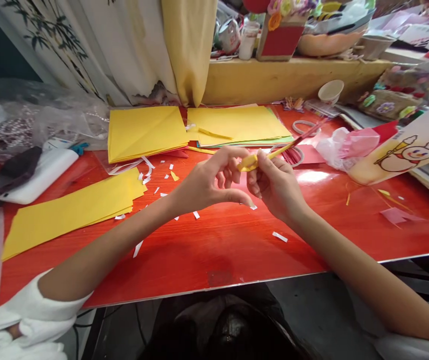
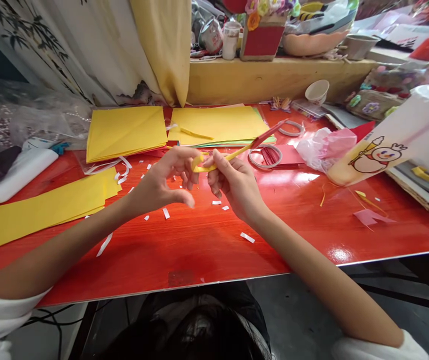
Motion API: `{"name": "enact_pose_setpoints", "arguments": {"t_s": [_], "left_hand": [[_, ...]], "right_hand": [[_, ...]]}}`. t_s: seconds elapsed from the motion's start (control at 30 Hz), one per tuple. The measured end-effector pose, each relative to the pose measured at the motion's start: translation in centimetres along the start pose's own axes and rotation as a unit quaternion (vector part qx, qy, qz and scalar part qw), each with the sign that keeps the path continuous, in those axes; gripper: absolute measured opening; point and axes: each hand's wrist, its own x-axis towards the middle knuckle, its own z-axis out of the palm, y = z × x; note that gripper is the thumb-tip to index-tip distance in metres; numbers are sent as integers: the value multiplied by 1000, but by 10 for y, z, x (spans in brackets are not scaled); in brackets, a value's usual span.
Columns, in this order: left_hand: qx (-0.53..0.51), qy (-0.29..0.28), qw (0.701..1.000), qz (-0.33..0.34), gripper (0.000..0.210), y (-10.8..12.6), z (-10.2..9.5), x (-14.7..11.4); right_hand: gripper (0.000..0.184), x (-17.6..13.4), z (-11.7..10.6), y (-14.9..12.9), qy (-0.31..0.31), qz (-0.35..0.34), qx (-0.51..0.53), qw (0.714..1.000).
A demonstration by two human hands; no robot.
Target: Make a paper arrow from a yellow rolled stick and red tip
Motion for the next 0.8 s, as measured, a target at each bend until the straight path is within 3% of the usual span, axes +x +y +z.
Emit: {"name": "enact_pose_setpoints", "arguments": {"t_s": [0.07,0.13,0.23,0.3,0.53,0.8], "left_hand": [[26,28,999,-2,50,0,-1,1],[62,62,996,3,38,-1,-1,1],[99,105,989,4,21,0,-1,1],[106,122,987,5,20,2,-2,2],[135,83,986,51,26,4,-2,2],[261,87,950,148,21,1,-3,-2]], "right_hand": [[36,1,-2,2,34,12,-3,999],[37,1,-4,3,36,26,5,999],[28,-2,-5,0,-11,33,43,998],[21,-4,-4,-3,-49,27,72,996],[20,-9,-2,-1,-66,-29,29,997],[22,-12,-2,-1,-38,-89,-68,993]]}}
